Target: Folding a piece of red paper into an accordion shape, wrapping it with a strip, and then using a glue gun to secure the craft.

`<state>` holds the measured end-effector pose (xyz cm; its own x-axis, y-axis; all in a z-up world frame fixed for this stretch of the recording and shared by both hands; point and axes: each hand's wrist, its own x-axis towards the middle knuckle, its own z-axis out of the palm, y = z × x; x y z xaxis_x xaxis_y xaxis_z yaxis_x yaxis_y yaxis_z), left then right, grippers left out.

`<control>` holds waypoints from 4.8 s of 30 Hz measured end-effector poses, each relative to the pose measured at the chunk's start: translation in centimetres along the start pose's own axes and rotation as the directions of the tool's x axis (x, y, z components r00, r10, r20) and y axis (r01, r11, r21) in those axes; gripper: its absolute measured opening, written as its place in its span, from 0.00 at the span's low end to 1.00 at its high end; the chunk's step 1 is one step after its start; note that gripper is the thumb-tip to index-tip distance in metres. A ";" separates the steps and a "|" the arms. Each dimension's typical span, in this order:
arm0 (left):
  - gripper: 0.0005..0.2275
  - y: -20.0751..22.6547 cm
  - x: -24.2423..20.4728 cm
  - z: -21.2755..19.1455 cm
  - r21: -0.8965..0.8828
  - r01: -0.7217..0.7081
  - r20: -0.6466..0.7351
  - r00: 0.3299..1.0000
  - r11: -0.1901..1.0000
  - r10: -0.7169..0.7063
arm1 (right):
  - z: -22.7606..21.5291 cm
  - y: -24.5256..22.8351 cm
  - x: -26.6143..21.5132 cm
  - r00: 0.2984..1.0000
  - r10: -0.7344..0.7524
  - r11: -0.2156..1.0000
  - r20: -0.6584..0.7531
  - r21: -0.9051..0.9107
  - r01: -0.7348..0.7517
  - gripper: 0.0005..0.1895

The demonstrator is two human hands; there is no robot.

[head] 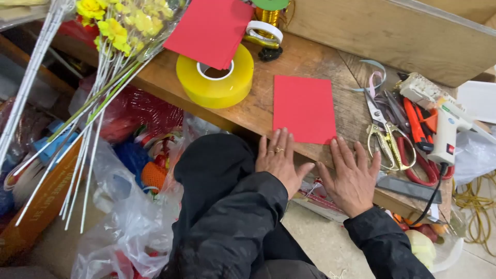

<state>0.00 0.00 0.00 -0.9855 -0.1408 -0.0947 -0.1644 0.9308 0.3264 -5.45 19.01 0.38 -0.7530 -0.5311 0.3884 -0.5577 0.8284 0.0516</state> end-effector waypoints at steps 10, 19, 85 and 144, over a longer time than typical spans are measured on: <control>0.46 -3.0 1.5 6.1 0.187 0.017 -0.446 0.892 0.982 0.069 | -0.2 0.1 -0.5 0.994 0.088 0.996 0.060 0.010 -0.088 0.41; 0.02 -1.0 -0.8 1.9 0.115 -0.155 -0.533 0.824 0.981 0.193 | -10.3 -9.5 0.0 0.500 0.422 0.075 0.756 0.521 -0.850 0.32; 0.23 -2.3 3.8 6.5 0.383 -0.258 -0.575 0.685 0.887 0.447 | 1.2 -1.6 3.6 0.945 -0.196 0.967 -0.263 0.107 0.231 0.17; 0.54 7.0 2.7 3.8 0.151 -0.107 0.028 0.994 0.983 0.104 | 2.4 1.1 0.4 0.989 0.057 0.996 0.136 -0.079 -0.046 0.41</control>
<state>-3.68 7.39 -1.51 -0.9956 -0.0341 -0.0870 -0.0501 0.9807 0.1890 -7.20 19.28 -1.62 -0.8241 -0.5024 0.2617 -0.4929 0.8636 0.1060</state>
